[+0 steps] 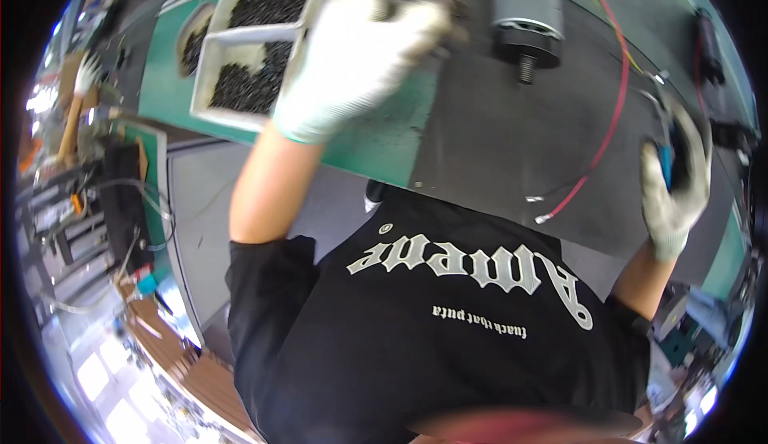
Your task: Assembling components onto electric motors using an electric screwdriver and pliers.
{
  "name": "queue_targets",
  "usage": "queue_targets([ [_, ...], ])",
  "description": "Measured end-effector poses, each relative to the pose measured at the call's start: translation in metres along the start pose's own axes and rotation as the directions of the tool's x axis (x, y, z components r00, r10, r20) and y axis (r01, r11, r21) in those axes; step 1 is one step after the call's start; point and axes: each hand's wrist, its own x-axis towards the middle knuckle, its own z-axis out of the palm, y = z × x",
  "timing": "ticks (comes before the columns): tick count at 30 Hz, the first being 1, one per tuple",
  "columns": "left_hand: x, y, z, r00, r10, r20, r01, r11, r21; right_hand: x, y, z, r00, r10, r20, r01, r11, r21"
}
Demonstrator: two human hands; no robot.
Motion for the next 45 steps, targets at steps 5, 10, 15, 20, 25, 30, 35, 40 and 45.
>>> queue_targets([
  [5,0.002,0.019,0.058,0.964,0.224,0.144,-0.113,0.833,-0.541,0.053,-0.03,-0.023,0.932,-0.363,-0.012,0.358,0.923,-0.138],
  [10,0.036,0.002,0.059,0.332,0.937,0.107,-0.821,0.343,-0.457,0.059,-0.033,-0.042,0.912,-0.409,0.037,0.407,0.891,-0.201],
  [15,0.003,0.021,0.057,0.957,0.257,0.132,-0.15,0.833,-0.532,0.058,-0.036,-0.037,0.951,-0.303,0.055,0.307,0.914,-0.265],
  [20,0.004,0.03,0.052,0.963,0.251,0.102,-0.2,0.913,-0.356,0.067,-0.028,-0.032,0.916,-0.399,0.043,0.399,0.896,-0.196],
  [25,0.004,0.031,0.049,0.972,0.212,0.099,-0.179,0.946,-0.27,0.067,-0.029,-0.031,0.933,-0.355,0.052,0.358,0.912,-0.2],
  [30,0.003,0.03,0.048,0.955,0.288,0.072,-0.273,0.947,-0.171,0.068,-0.031,-0.029,0.933,-0.352,0.071,0.359,0.908,-0.216],
  [35,0.007,0.025,0.051,0.964,0.256,0.066,-0.233,0.941,-0.244,0.069,-0.028,-0.02,0.934,-0.353,0.051,0.354,0.9,-0.253],
  [40,0.027,0.023,0.053,0.973,0.229,0.042,-0.201,0.918,-0.342,0.081,0.005,0.012,0.952,-0.298,-0.064,0.274,0.93,-0.245],
  [45,0.139,-0.034,0.047,0.687,0.62,-0.379,-0.263,0.698,0.666,0.126,0.103,0.088,0.967,0.197,0.16,-0.248,0.604,0.757],
])
